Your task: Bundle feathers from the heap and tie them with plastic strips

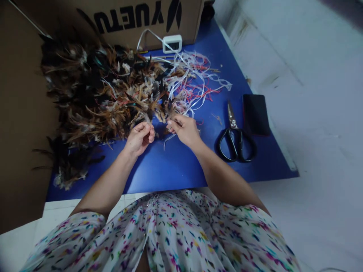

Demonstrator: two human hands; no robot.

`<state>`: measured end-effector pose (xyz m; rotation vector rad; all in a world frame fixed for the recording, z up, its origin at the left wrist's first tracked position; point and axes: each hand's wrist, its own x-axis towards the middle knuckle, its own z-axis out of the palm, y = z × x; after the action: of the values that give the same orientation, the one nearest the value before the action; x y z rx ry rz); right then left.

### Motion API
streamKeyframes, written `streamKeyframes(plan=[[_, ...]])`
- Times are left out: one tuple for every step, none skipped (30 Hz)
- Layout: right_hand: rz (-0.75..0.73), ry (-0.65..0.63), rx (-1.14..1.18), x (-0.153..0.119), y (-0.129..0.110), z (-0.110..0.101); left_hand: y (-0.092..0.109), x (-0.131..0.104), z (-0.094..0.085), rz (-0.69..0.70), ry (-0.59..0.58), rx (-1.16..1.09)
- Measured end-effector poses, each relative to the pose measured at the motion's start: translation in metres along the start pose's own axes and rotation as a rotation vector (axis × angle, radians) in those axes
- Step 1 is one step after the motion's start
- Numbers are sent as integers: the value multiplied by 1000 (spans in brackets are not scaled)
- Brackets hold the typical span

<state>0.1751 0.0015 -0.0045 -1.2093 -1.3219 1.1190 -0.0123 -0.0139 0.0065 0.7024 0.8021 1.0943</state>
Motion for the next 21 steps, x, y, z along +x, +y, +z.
streamKeyframes(plan=[[-3,-2,15,-1,-2,-1,1,-1,0,-8,4,2],[-6,6,31,-2,-5,-1,1,-1,0,-13,12,2],[-10,20,48,-2,-8,-2,2,-1,0,-15,23,-1],[-12,33,66,-2,-10,-3,3,-1,0,-15,38,-5],[-12,47,84,-3,-13,-4,4,0,-1,-13,56,-11],[-10,60,104,-3,-15,-5,5,0,-2,-9,75,-17],[-6,68,124,-3,-17,-5,5,1,-2,-4,91,-25],[1,73,145,-3,-19,-5,5,1,-3,1,102,-31],[6,75,166,-4,-20,-5,5,1,-3,6,104,-35],[10,74,189,-4,-22,-4,5,1,-3,12,100,-33],[13,69,211,-5,-22,-4,5,1,-2,18,89,-24],[18,59,228,-5,-23,-3,4,0,-1,24,72,-9],[21,50,240,-6,-23,-2,2,-1,0,29,53,11],[23,41,249,-7,-23,0,1,-3,2,32,31,34],[23,33,255,-7,-22,1,-1,-4,4,33,7,57],[19,30,259,-8,-22,2,-2,-5,6,29,-18,78],[11,31,260,-8,-21,2,-4,-6,8,21,-41,96],[3,35,256,-9,-21,3,-6,-7,10,14,-60,112],[-4,42,247,-9,-21,4,-8,-8,11,7,-73,125],[-9,48,233,-10,-21,5,-9,-8,12,3,-81,138],[-13,53,219,-11,-21,5,-10,-9,12,0,-83,149]])
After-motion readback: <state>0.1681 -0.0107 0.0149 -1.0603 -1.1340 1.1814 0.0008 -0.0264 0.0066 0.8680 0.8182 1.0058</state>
